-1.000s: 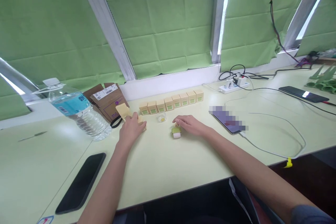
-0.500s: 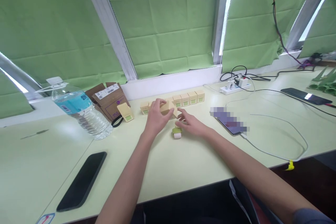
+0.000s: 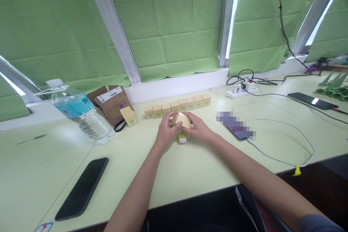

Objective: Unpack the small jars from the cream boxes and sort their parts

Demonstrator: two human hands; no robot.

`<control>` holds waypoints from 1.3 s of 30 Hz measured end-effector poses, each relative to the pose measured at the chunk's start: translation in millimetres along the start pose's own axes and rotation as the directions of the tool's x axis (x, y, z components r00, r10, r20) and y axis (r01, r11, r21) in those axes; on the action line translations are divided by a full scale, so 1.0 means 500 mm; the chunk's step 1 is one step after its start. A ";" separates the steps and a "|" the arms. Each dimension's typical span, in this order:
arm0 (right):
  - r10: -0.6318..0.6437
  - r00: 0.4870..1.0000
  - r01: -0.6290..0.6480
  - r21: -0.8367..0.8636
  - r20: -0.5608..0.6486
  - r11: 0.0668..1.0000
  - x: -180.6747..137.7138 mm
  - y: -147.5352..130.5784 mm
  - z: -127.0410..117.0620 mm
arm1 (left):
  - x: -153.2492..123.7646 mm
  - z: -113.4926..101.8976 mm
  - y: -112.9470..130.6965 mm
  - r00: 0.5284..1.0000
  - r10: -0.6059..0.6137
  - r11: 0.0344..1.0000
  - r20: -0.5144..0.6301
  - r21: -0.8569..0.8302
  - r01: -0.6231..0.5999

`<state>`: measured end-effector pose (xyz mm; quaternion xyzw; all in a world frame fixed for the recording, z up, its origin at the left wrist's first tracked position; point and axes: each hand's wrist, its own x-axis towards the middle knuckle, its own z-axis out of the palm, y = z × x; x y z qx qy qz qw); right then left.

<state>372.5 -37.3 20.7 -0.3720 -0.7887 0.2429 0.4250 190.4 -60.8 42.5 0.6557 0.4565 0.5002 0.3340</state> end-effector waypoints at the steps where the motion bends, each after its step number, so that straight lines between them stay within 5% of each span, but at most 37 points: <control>1: -0.008 1.000 0.008 -0.016 -0.018 1.000 0.001 0.003 0.001 | 0.000 0.001 0.000 1.000 0.004 1.000 -0.006 0.007 -0.004; 8: -0.069 0.989 0.071 0.006 -0.134 0.997 0.005 0.020 0.003 | 0.007 0.013 -0.025 0.996 -0.087 0.985 -0.018 -0.151 0.084; 17: -0.063 0.990 0.070 0.052 -0.126 0.996 0.006 0.034 0.008 | 0.016 0.010 -0.057 0.952 -0.304 0.860 -0.019 -0.436 0.266; 39: 0.089 0.995 -0.083 0.105 -0.054 0.991 0.004 0.027 -0.006 | 0.014 0.009 -0.055 0.957 -0.289 0.777 -0.018 -0.589 0.224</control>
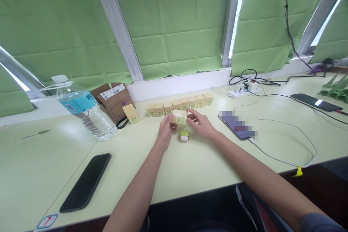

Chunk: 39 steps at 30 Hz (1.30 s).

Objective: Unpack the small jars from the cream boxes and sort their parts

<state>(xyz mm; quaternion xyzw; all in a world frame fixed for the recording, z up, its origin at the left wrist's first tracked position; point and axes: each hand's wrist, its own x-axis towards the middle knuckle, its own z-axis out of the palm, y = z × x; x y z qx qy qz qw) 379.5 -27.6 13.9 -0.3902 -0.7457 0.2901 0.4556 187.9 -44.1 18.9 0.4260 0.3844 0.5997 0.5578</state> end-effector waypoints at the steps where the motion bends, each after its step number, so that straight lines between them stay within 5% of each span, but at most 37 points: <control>1: -0.004 1.000 0.004 -0.002 0.000 1.000 0.000 0.000 0.000 | 0.000 0.000 0.002 1.000 0.002 1.000 0.009 -0.014 -0.002; 12: 0.004 1.000 -0.004 -0.017 0.006 1.000 -0.001 -0.004 -0.001 | 0.004 -0.008 -0.003 0.999 -0.007 0.997 0.044 -0.073 0.011; 33: -0.007 1.000 0.008 -0.082 0.008 0.997 -0.003 -0.007 0.000 | 0.009 -0.012 -0.016 0.994 0.103 0.964 -0.041 0.250 -0.090; 39: -0.016 0.999 0.018 -0.055 0.028 0.998 -0.005 -0.010 0.000 | 0.004 -0.010 -0.012 0.992 0.124 0.975 -0.009 0.185 -0.120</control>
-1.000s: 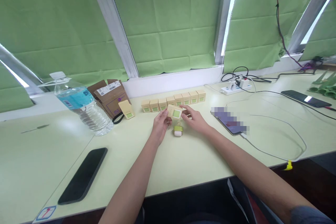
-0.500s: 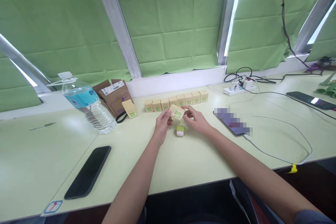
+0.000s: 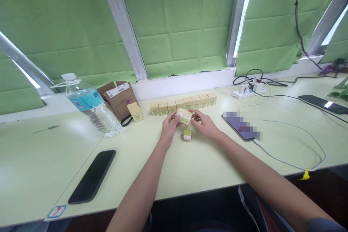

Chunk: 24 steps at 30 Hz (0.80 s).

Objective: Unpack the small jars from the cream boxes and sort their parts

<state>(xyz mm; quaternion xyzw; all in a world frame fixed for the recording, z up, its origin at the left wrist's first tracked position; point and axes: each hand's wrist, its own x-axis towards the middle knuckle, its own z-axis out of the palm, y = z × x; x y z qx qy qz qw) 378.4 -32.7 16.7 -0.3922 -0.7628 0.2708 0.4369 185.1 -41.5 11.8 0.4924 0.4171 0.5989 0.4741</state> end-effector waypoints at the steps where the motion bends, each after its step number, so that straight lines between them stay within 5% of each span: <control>1: -0.002 1.000 0.002 0.009 0.008 1.000 0.000 0.001 0.000 | 0.000 0.000 0.000 1.000 0.000 1.000 -0.004 -0.029 0.000; 8: -0.030 0.999 0.028 0.040 0.037 0.999 0.001 0.007 -0.005 | -0.001 0.001 0.009 0.998 -0.062 0.982 0.010 -0.178 0.063; 24: -0.001 1.000 0.002 0.027 -0.024 1.000 0.003 0.021 0.006 | -0.011 0.002 0.014 0.988 -0.125 0.981 0.085 -0.135 0.136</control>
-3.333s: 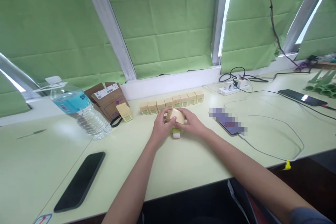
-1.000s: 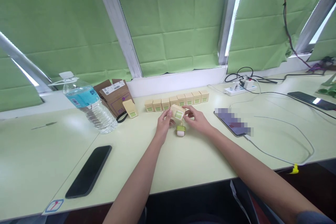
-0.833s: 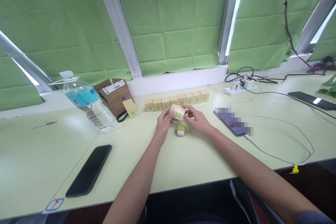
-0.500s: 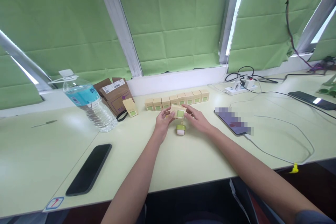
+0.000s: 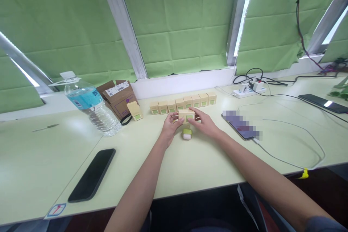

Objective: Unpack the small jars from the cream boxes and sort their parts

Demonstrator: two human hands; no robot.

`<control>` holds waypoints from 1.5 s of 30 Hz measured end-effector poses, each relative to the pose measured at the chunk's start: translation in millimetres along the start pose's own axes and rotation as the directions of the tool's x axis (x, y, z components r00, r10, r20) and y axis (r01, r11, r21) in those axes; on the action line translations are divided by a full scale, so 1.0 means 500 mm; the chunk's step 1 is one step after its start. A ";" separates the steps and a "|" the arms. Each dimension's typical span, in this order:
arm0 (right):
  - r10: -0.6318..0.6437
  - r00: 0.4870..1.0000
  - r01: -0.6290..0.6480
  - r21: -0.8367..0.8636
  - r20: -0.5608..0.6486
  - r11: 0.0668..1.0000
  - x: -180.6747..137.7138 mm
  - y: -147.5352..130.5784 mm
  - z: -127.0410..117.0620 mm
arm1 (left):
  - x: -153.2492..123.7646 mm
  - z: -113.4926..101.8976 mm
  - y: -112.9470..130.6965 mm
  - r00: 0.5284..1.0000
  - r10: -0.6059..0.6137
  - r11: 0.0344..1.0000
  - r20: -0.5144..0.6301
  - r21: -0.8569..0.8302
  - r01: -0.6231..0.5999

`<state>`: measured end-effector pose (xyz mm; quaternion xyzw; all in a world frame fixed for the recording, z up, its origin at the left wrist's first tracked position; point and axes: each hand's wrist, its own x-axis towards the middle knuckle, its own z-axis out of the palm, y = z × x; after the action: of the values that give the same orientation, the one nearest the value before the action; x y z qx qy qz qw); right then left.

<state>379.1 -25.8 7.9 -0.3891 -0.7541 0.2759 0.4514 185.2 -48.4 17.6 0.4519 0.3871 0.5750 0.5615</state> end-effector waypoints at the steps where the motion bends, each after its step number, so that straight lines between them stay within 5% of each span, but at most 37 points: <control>1: -0.002 1.000 0.002 -0.003 0.001 1.000 0.000 0.000 0.000 | 0.000 -0.001 -0.001 1.000 -0.003 1.000 0.006 0.004 0.003; 10: -0.086 0.996 0.087 -0.073 0.012 0.994 0.000 0.008 0.000 | 0.000 -0.008 0.000 0.998 0.005 0.995 0.060 0.103 -0.011; 18: -0.132 0.991 0.131 0.028 0.038 0.991 0.001 0.002 0.001 | -0.008 0.005 0.005 0.992 0.026 0.990 0.122 0.135 -0.043; 34: -0.126 0.992 0.126 0.029 -0.015 0.992 0.005 0.002 0.003 | -0.006 0.020 0.001 0.982 0.182 0.915 -0.054 0.374 -0.149; 39: -0.089 0.995 0.089 0.003 -0.054 0.996 0.007 0.003 0.002 | -0.004 0.023 -0.001 0.943 0.289 0.873 -0.167 0.450 -0.188; 45: -0.078 0.993 0.080 0.018 -0.090 0.997 0.006 0.008 0.005 | 0.008 0.020 -0.006 0.945 0.280 0.920 -0.168 0.327 -0.214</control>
<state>377.1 -21.2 5.2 -0.3661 -0.7450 0.2480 0.4995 195.6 -44.8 18.0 0.5147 0.4681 0.6196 0.3634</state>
